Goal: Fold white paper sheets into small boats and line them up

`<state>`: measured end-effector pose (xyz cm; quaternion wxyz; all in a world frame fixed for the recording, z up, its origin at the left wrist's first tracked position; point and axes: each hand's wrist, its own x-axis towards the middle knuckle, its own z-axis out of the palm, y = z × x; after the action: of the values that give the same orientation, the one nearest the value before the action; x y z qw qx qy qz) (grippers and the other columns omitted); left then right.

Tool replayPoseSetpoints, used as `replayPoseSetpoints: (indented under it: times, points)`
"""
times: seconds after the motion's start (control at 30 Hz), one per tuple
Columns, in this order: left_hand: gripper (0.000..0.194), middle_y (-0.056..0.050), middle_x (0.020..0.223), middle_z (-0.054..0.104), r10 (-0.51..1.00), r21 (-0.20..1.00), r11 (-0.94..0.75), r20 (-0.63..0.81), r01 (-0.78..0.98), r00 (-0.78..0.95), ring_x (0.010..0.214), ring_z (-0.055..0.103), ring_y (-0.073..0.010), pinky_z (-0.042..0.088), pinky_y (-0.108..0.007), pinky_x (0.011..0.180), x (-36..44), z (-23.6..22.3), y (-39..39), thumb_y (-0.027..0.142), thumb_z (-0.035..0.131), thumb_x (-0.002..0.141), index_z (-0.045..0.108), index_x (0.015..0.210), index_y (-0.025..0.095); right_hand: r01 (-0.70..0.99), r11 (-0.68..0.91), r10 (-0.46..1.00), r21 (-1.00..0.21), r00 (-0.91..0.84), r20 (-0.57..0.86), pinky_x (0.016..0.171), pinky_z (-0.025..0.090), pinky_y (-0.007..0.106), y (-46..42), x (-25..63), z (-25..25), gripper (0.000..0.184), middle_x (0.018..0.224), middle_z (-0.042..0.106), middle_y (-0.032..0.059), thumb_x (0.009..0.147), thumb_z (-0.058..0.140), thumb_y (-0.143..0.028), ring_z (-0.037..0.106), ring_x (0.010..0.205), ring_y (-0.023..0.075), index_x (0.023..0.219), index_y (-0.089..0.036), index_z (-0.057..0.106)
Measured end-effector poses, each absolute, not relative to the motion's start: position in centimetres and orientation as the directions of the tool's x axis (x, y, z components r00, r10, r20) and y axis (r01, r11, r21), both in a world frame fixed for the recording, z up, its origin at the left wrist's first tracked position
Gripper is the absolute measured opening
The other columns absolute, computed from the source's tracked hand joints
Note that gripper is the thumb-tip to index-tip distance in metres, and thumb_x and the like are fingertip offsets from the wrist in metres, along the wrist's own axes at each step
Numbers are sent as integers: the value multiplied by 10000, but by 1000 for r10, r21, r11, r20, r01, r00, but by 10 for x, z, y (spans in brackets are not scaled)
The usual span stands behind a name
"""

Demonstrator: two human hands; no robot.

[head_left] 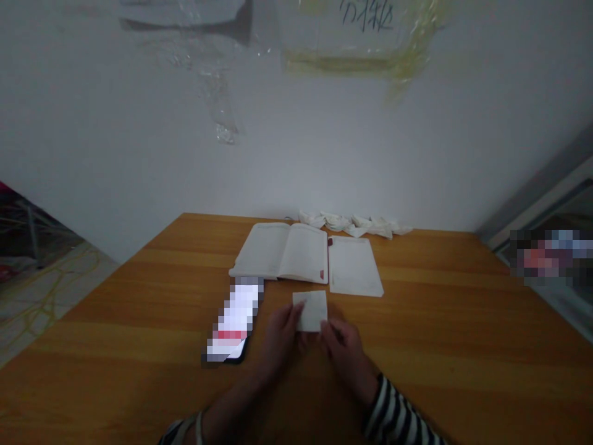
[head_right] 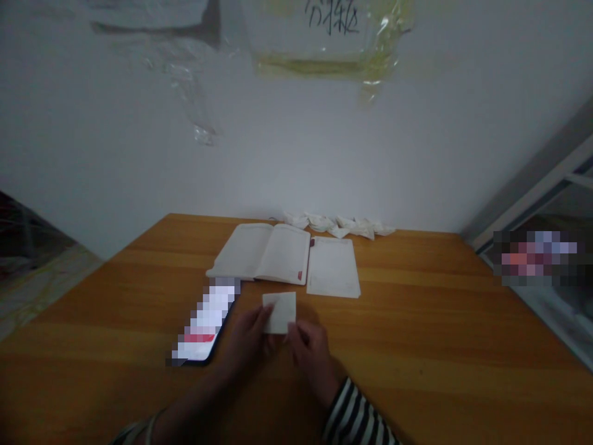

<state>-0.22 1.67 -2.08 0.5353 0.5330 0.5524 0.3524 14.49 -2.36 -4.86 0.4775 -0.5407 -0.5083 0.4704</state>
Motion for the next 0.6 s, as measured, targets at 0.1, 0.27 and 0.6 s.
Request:
replayPoseSetpoints:
  times: [0.1, 0.27, 0.6]
  points:
    - [495, 36, 563, 568, 996, 978, 48, -62, 203, 62, 491, 535, -166, 381, -245, 479, -13, -16, 23, 524, 566, 874, 538, 1207, 159, 83, -87, 987, -993, -129, -97, 408, 325, 217, -25, 143, -48, 557, 456, 484, -30, 818, 551, -683, 437, 396, 96, 605, -170, 589]
    - [409, -71, 965, 738, 934, 965, -157, 77, 208, 349, 835, 667, -221, 504, -315, 793, -19, -6, 24, 323, 717, 781, 667, 1163, 186, -101, -136, 991, -985, -14, -136, 411, 376, 216, -22, 150, -42, 566, 486, 530, -21, 816, 538, -704, 480, 405, 102, 669, -162, 602]
    - [284, -79, 962, 786, 931, 980, 16, -86, 196, 355, 880, 709, -275, 527, -371, 846, -26, 0, 33, 289, 759, 722, 793, 990, 202, -255, 83, 997, -963, 22, 80, 661, 533, 266, -13, 167, -35, 407, 854, 661, 27, 833, 660, -556, 639, 727, 153, 1056, -222, 596]
